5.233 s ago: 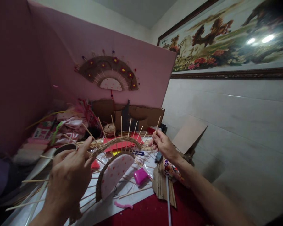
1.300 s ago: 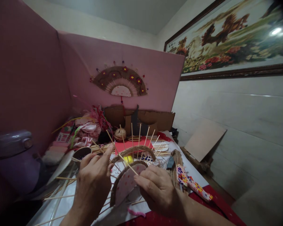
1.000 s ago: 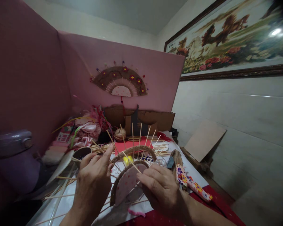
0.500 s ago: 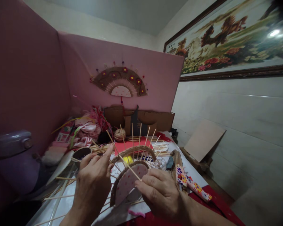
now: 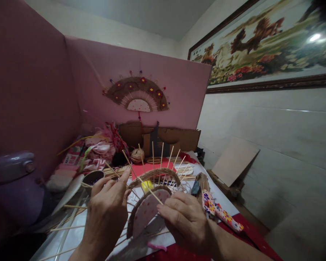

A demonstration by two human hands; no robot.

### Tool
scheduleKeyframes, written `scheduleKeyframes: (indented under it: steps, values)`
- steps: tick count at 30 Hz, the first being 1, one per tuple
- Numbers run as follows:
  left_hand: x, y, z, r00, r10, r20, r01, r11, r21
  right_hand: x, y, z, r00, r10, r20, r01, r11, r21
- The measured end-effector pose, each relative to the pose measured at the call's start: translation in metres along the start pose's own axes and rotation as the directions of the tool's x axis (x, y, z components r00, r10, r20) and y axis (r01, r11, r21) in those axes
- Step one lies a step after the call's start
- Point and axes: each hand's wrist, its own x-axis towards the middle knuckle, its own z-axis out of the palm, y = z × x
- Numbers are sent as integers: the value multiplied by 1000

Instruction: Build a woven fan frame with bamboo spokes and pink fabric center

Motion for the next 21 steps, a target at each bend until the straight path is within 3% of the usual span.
scheduleKeyframes:
  steps: [4, 21]
  values:
    - [1, 2, -1, 1000, 20, -7, -20, 1000, -14, 2, 2, 0, 997, 71, 24, -70, 997, -38]
    - [2, 3, -3, 999, 37, -20, -38, 998, -46, -3, -4, -7, 982, -150, 116, 159, 984, -80]
